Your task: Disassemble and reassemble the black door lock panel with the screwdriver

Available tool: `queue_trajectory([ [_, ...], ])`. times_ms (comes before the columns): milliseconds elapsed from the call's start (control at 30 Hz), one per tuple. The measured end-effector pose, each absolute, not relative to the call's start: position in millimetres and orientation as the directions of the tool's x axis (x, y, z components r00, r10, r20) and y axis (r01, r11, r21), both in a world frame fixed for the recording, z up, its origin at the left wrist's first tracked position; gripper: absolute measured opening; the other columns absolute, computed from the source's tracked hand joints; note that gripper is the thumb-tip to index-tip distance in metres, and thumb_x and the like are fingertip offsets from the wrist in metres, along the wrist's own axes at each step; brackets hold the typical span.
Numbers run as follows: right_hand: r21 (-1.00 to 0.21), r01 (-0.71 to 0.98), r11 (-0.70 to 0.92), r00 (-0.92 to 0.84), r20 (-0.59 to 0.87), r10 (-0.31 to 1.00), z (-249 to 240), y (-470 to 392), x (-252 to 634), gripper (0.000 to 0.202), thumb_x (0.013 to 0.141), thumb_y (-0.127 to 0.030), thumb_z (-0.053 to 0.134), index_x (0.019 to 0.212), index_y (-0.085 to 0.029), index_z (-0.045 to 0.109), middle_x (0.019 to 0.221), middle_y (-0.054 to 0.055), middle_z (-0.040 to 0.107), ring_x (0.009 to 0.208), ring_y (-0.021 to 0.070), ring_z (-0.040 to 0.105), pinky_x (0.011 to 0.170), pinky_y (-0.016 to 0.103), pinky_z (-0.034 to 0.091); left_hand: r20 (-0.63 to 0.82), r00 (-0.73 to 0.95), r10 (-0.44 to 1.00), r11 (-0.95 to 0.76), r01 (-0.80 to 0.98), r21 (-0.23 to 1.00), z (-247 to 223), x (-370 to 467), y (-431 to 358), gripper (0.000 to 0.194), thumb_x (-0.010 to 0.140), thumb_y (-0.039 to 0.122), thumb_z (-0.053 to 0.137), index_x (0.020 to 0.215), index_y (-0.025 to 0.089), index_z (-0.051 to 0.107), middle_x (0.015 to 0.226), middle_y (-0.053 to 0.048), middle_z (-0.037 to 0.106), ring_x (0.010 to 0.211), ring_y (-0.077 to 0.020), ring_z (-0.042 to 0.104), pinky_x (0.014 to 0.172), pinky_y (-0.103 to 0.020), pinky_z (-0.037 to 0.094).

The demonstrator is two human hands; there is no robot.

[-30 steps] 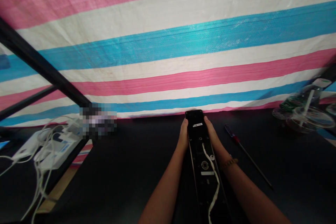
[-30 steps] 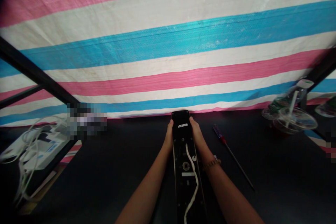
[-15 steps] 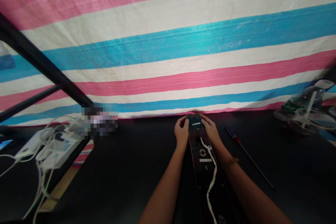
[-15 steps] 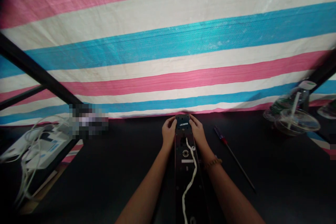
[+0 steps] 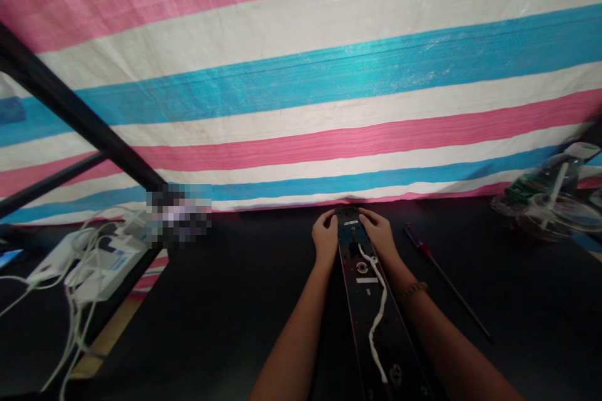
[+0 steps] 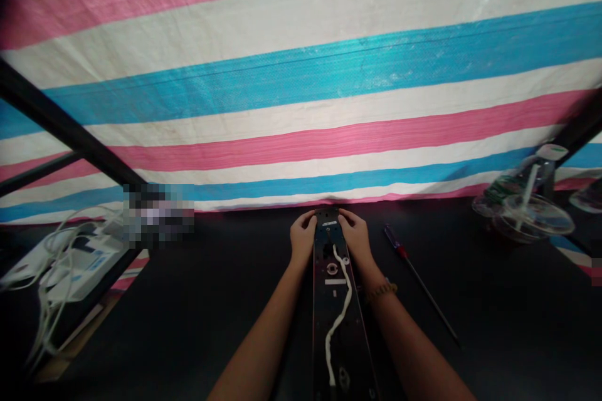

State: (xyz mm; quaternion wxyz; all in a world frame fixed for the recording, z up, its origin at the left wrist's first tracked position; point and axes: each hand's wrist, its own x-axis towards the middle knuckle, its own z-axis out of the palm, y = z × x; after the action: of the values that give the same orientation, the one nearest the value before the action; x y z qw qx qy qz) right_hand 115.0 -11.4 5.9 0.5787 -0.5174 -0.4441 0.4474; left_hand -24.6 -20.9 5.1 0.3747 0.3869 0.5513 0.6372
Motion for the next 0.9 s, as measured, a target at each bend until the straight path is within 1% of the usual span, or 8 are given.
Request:
queue_trajectory([
  [133,-0.997,0.001,0.083,0.208,0.081,0.975,5,-12,117,0.033,0.071,-0.041,0.069,0.091,-0.015,0.075,0.088,0.011,0.076,0.082,0.0282,0.069,0.079,0.042,0.053,0.090,-0.424,0.901,-0.117,-0.038,0.992,4,-25,-20,0.018,0.077,0.018,0.067,0.093,0.017,0.074,0.095,-0.011,0.074,0.092,-0.0254,0.068,0.092,-0.042,0.050],
  [367,-0.993,0.038,0.111,0.189,0.116,0.975,4,-11,118,0.032,0.075,-0.042,0.065,0.090,-0.015,0.073,0.088,0.011,0.075,0.084,0.0275,0.068,0.079,0.039,0.052,0.097,-0.413,0.905,-0.130,-0.050,0.990,3,-23,-21,0.017,0.079,0.019,0.061,0.094,0.016,0.070,0.094,-0.009,0.072,0.090,-0.0227,0.067,0.088,-0.038,0.052],
  [533,-0.996,0.000,0.090,0.190,0.089,0.978,3,-11,116,0.037,0.076,-0.046,0.063,0.095,-0.015,0.072,0.091,0.011,0.075,0.084,0.0270,0.067,0.077,0.037,0.052,0.082,-0.418,0.905,-0.126,-0.080,0.989,4,-21,-20,0.017,0.079,0.018,0.060,0.095,0.017,0.067,0.096,-0.009,0.070,0.094,-0.0218,0.066,0.091,-0.037,0.050],
  [667,-0.995,-0.028,0.095,0.188,0.088,0.978,5,-12,116,0.039,0.076,-0.049,0.062,0.094,-0.016,0.073,0.092,0.010,0.075,0.087,0.0271,0.067,0.076,0.036,0.052,0.058,-0.416,0.908,-0.124,-0.135,0.983,5,-19,-19,0.022,0.080,0.018,0.059,0.102,0.017,0.062,0.104,-0.010,0.069,0.101,-0.0215,0.066,0.091,-0.035,0.051],
  [767,-0.992,-0.079,0.095,0.171,0.081,0.982,10,-14,115,0.042,0.076,-0.053,0.063,0.095,-0.016,0.074,0.093,0.010,0.076,0.087,0.0268,0.067,0.077,0.036,0.052,0.037,-0.391,0.920,-0.110,-0.167,0.980,6,-18,-20,0.023,0.082,0.022,0.057,0.104,0.018,0.062,0.104,-0.010,0.069,0.098,-0.0213,0.067,0.086,-0.033,0.052],
  [900,-0.983,-0.151,0.106,0.147,0.083,0.986,16,-17,113,0.050,0.076,-0.058,0.064,0.100,-0.016,0.074,0.096,0.010,0.076,0.091,0.0274,0.067,0.082,0.037,0.052,0.001,-0.355,0.935,-0.080,-0.208,0.975,7,-18,-22,0.025,0.084,0.028,0.056,0.107,0.018,0.062,0.102,-0.007,0.069,0.093,-0.0202,0.066,0.081,-0.031,0.052],
])
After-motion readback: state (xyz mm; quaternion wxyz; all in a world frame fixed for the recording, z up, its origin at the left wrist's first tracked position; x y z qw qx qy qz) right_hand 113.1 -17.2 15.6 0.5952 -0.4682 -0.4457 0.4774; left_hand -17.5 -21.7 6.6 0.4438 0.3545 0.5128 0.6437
